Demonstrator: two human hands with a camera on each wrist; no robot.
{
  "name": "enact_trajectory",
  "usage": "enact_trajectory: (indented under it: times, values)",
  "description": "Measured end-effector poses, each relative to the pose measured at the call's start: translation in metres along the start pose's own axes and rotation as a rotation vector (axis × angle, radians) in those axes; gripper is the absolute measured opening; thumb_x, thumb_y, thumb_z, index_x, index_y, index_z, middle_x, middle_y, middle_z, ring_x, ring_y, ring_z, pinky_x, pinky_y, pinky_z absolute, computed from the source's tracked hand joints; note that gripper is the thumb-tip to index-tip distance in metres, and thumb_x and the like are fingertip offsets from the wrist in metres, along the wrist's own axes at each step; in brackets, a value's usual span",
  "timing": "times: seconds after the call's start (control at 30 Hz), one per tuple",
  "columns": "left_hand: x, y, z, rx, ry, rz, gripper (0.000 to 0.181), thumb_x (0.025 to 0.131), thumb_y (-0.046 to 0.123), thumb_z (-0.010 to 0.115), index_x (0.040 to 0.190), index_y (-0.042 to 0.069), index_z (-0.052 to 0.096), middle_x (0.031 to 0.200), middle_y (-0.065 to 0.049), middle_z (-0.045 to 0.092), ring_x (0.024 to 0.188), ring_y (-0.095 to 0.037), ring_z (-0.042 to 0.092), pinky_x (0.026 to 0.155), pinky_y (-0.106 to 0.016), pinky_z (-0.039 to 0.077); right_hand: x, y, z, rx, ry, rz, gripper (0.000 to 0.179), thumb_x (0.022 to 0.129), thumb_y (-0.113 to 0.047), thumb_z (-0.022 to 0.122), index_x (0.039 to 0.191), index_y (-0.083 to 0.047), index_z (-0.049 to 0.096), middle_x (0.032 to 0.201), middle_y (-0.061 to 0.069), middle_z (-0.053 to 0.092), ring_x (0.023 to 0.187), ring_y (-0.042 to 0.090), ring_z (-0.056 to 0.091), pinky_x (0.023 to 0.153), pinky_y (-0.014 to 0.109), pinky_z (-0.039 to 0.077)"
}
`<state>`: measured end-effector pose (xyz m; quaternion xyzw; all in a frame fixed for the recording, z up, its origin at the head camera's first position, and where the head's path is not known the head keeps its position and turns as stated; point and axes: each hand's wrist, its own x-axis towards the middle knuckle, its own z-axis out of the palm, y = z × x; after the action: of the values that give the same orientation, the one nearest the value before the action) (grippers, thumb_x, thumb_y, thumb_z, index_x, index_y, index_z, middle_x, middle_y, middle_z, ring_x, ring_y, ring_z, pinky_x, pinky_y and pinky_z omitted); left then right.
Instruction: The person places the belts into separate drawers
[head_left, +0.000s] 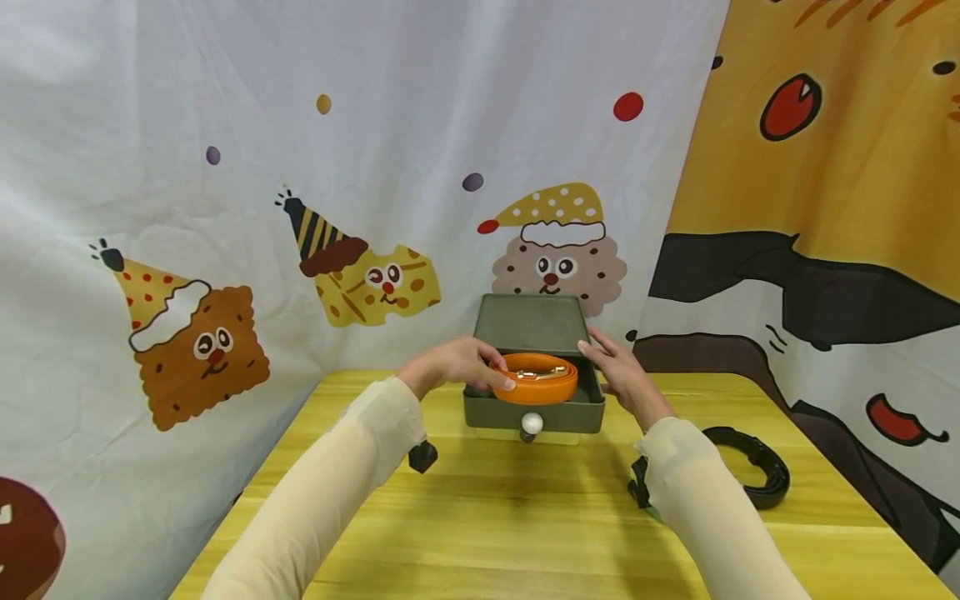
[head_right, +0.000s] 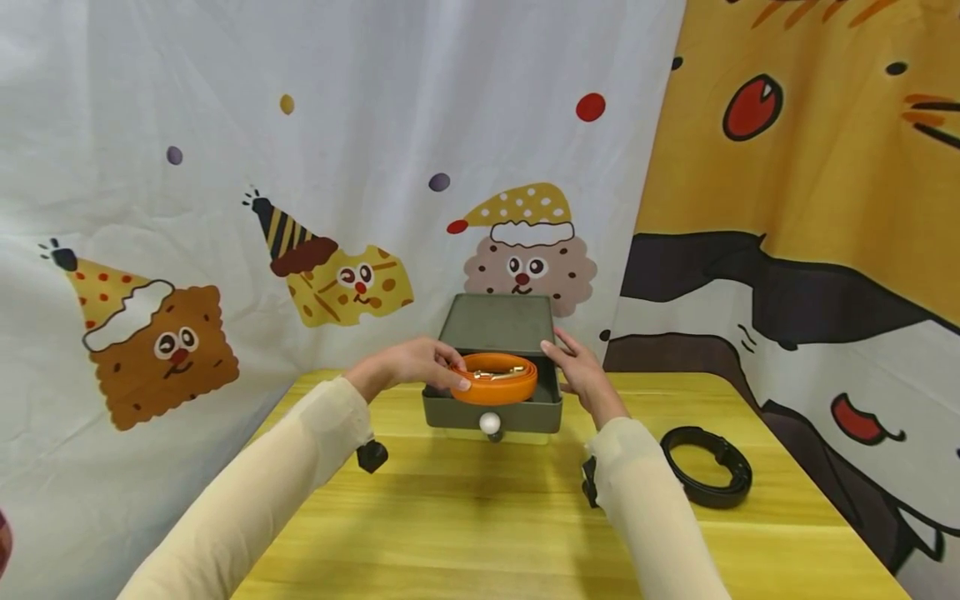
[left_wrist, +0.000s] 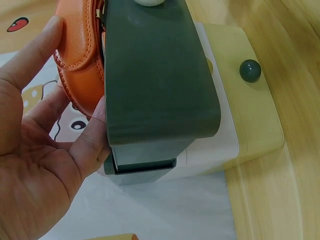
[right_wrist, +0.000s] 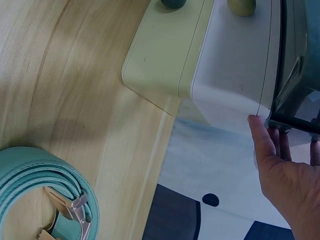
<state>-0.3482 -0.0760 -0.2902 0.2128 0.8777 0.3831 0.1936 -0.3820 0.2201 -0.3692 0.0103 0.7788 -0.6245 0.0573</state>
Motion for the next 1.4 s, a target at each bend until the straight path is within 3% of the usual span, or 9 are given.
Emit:
enact_trajectory:
  times: [0.33, 0.67, 1.03, 1.17, 1.23, 1.4]
  values:
    - [0.003, 0.001, 0.002, -0.034, 0.008, -0.017, 0.028, 0.084, 0.034, 0.082, 0.097, 0.01, 0.073, 0.1, -0.003, 0.069, 0.091, -0.022, 0.066, 0.081, -0.031, 0.056, -0.001, 0.0, 0.0, 0.008, -0.002, 0.001, 0.071, 0.101, -0.047, 0.053, 0.16, -0.034, 0.016, 0.165, 0.011, 0.012, 0.149, 0.034, 0.015, 0.112, 0.063, 0.024]
    - [0.008, 0.002, 0.008, -0.031, 0.056, -0.021, 0.028, 0.084, 0.032, 0.082, 0.1, 0.01, 0.072, 0.098, -0.003, 0.068, 0.087, -0.02, 0.064, 0.078, -0.03, 0.056, 0.0, 0.0, 0.0, 0.009, -0.003, -0.005, 0.074, 0.099, -0.052, 0.055, 0.16, -0.035, 0.017, 0.165, 0.011, 0.013, 0.149, 0.035, 0.017, 0.112, 0.063, 0.026]
    - [0.007, 0.007, 0.021, 0.183, 0.148, -0.007, 0.024, 0.081, 0.031, 0.084, 0.087, 0.011, 0.071, 0.086, -0.001, 0.066, 0.076, -0.019, 0.057, 0.069, -0.032, 0.048, 0.0, 0.001, 0.001, 0.038, -0.009, -0.007, 0.073, 0.1, -0.049, 0.055, 0.16, -0.034, 0.017, 0.164, 0.011, 0.014, 0.149, 0.034, 0.017, 0.112, 0.063, 0.024]
    - [0.007, 0.008, 0.024, 0.255, 0.196, 0.012, 0.028, 0.081, 0.027, 0.085, 0.099, 0.01, 0.073, 0.103, -0.003, 0.068, 0.089, -0.021, 0.06, 0.075, -0.034, 0.051, -0.001, 0.001, 0.001, 0.043, -0.012, -0.012, 0.072, 0.101, -0.046, 0.055, 0.16, -0.033, 0.016, 0.164, 0.014, 0.014, 0.149, 0.035, 0.017, 0.112, 0.064, 0.024]
    - [0.007, 0.008, 0.023, 0.249, 0.228, 0.025, 0.034, 0.082, 0.026, 0.084, 0.109, 0.008, 0.073, 0.111, -0.005, 0.067, 0.095, -0.022, 0.06, 0.078, -0.035, 0.052, -0.001, 0.001, 0.001, 0.041, -0.009, -0.011, 0.071, 0.101, -0.046, 0.054, 0.16, -0.033, 0.017, 0.164, 0.014, 0.014, 0.149, 0.035, 0.017, 0.112, 0.063, 0.024]
    - [0.006, 0.009, 0.018, 0.175, 0.293, 0.068, 0.039, 0.087, 0.024, 0.08, 0.119, 0.005, 0.07, 0.106, -0.008, 0.063, 0.084, -0.023, 0.057, 0.071, -0.036, 0.051, -0.001, 0.0, 0.0, 0.04, -0.006, -0.015, 0.071, 0.101, -0.046, 0.054, 0.16, -0.033, 0.017, 0.164, 0.013, 0.016, 0.149, 0.035, 0.017, 0.112, 0.063, 0.025]
